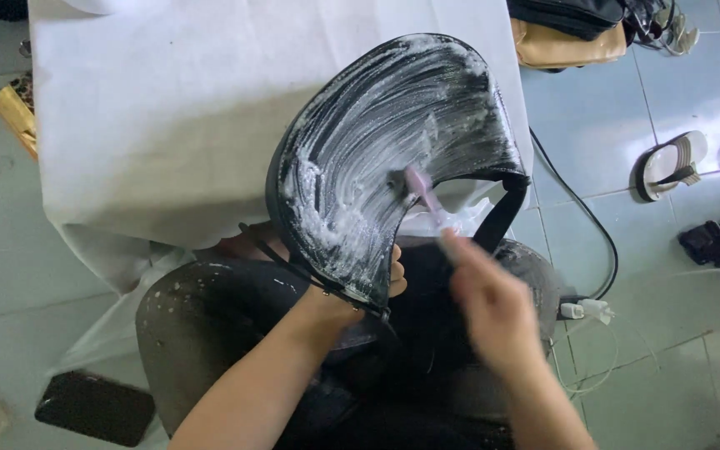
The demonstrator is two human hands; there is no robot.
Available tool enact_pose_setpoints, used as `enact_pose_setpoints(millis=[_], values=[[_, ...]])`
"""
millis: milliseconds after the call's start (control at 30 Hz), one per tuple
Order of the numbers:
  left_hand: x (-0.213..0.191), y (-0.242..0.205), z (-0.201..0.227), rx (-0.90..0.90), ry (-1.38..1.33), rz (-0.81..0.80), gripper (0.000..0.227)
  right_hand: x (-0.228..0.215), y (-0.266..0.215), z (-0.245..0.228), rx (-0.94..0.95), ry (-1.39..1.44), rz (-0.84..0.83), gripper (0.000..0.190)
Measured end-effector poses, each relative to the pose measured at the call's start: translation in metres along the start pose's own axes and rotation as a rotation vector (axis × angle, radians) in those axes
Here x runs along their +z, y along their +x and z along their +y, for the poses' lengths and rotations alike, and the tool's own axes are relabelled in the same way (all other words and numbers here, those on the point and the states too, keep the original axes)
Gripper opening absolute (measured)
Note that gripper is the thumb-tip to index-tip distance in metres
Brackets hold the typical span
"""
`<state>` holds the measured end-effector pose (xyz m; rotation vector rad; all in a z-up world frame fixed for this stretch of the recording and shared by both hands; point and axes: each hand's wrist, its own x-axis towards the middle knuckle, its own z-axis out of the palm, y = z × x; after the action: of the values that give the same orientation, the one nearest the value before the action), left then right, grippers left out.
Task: Scrubbing the exterior of a black leather bag with a toothbrush and cleaning foam to clean the material.
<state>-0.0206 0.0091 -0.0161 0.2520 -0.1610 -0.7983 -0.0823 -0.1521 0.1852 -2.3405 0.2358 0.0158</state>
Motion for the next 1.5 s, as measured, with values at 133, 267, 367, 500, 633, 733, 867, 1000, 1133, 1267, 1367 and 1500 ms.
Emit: enact_pose_setpoints(millis=[133,267,367,500,633,733,867,1000,1133,1267,1367,1500], values=[[0.001,0.002,0.002,0.019,0.026,0.026,0.054,-0.01,0.009,-0.009,0.23,0.352,0.197,0.046],[0.001,0.003,0.004,0.035,0.045,0.05,0.056,0.019,-0.011,0.011,-0.083,0.067,-0.125,0.05],[0.019,0.004,0.013,0.049,0.064,0.078,0.059,0.013,-0.008,0.007,-0.122,0.125,-0.224,0.041],[0.058,0.011,0.028,-0.148,-0.463,0.038,0.025,0.013,0.002,0.0,0.151,0.33,0.08,0.039],[0.037,0.009,0.024,-0.317,-1.214,-0.31,0.033,0.023,-0.01,0.031,-0.174,0.171,-0.104,0.042],[0.037,0.003,0.02,-0.3,-1.202,-0.307,0.033,0.0,0.016,0.025,-0.059,0.176,-0.047,0.029],[0.039,0.005,0.021,-0.29,-1.177,-0.295,0.032,0.006,0.012,0.012,0.072,0.376,-0.014,0.04],[0.036,0.007,0.024,-0.267,-1.155,-0.283,0.031,0.02,0.002,0.031,-0.197,0.316,-0.238,0.038],[0.038,0.006,0.021,-0.246,-1.122,-0.267,0.031,0.013,0.019,-0.011,-0.345,0.317,-0.249,0.04],[0.037,0.005,0.022,-0.242,-1.093,-0.259,0.03,0.008,0.041,-0.043,-0.407,0.184,-0.193,0.04],[0.038,0.006,0.022,-0.233,-1.075,-0.255,0.03,0.0,0.049,-0.054,-0.48,-0.018,-0.021,0.04],[0.038,0.006,0.024,-0.224,-1.05,-0.253,0.029,0.001,0.042,-0.042,-0.465,-0.023,-0.078,0.039]])
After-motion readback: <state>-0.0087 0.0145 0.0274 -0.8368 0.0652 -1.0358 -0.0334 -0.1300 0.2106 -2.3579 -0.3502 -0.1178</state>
